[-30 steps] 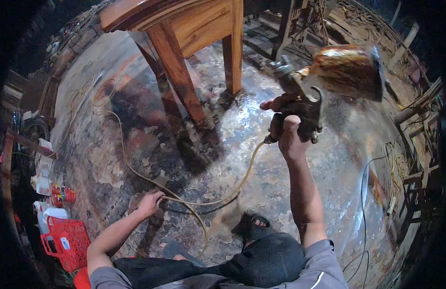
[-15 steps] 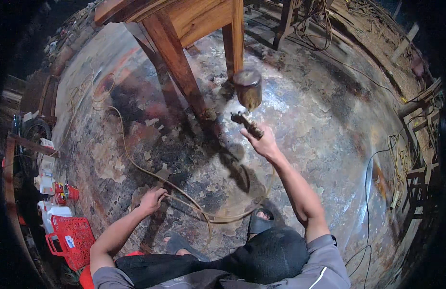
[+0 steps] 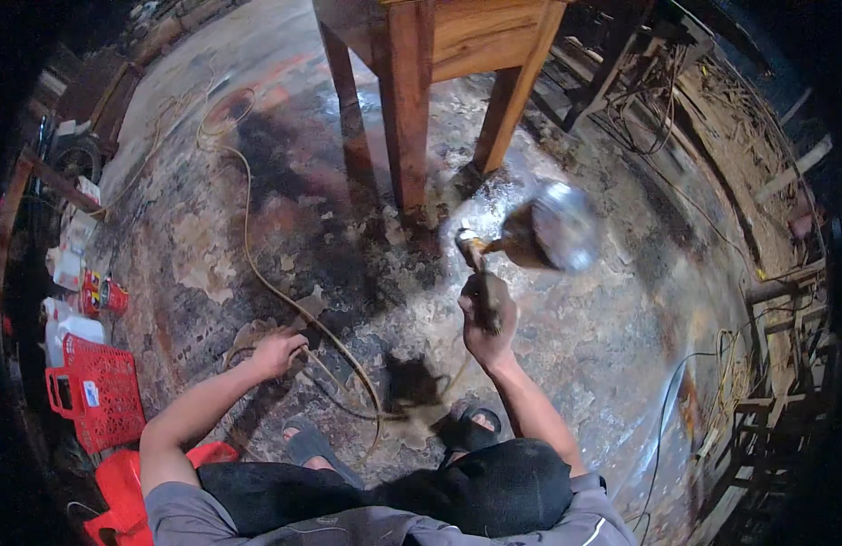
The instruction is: Applying a spray finish to a wooden table and its legs using a spray gun.
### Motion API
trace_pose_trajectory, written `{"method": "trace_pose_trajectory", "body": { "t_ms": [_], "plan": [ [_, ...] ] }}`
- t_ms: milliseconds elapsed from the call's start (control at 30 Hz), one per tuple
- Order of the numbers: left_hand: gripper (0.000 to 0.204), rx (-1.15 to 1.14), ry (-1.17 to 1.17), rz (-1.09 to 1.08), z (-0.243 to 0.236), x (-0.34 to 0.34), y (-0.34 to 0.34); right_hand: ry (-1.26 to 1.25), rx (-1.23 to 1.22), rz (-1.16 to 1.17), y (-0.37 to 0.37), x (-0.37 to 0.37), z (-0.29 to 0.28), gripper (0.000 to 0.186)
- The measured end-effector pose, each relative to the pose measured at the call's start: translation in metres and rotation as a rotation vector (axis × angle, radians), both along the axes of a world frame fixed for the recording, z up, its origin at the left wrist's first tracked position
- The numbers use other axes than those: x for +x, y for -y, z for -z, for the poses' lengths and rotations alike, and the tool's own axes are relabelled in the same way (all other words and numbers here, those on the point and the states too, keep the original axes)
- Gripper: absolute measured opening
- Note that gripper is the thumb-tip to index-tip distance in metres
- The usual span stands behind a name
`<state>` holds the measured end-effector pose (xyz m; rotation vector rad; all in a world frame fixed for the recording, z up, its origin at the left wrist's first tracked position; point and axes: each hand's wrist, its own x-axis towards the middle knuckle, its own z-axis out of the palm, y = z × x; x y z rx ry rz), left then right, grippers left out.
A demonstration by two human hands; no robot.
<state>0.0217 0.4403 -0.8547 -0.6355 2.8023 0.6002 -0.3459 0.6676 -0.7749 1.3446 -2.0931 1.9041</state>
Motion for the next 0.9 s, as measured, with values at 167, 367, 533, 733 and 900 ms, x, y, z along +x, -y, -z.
{"method": "trace_pose_trajectory", "body": {
  "t_ms": [167, 367, 533, 733, 900],
  "plan": [
    [0.021, -0.060, -0.168, 0.026, -0.001, 0.021, 0.014, 0.001, 0.211, -0.171, -0.017, 0.025, -0.035, 0.041],
    [0.020, -0.145, -0.145, 0.026, -0.003, 0.048, 0.027, 0.021, 0.202, -0.045, 0.001, 0.065, -0.002, 0.026],
    [0.018, -0.105, -0.190, 0.042, 0.003, 0.058, 0.025, 0.236, 0.593, 0.144, 0.025, 0.072, 0.028, 0.030],
    [0.021, -0.046, -0.117, 0.050, 0.012, 0.062, 0.024, 0.043, 0.209, 0.090, 0.027, 0.053, -0.017, 0.030],
    [0.026, -0.040, -0.093, 0.036, 0.018, 0.053, 0.030, -0.119, 0.004, 0.004, 0.032, 0.023, -0.085, 0.026]
  ]
}}
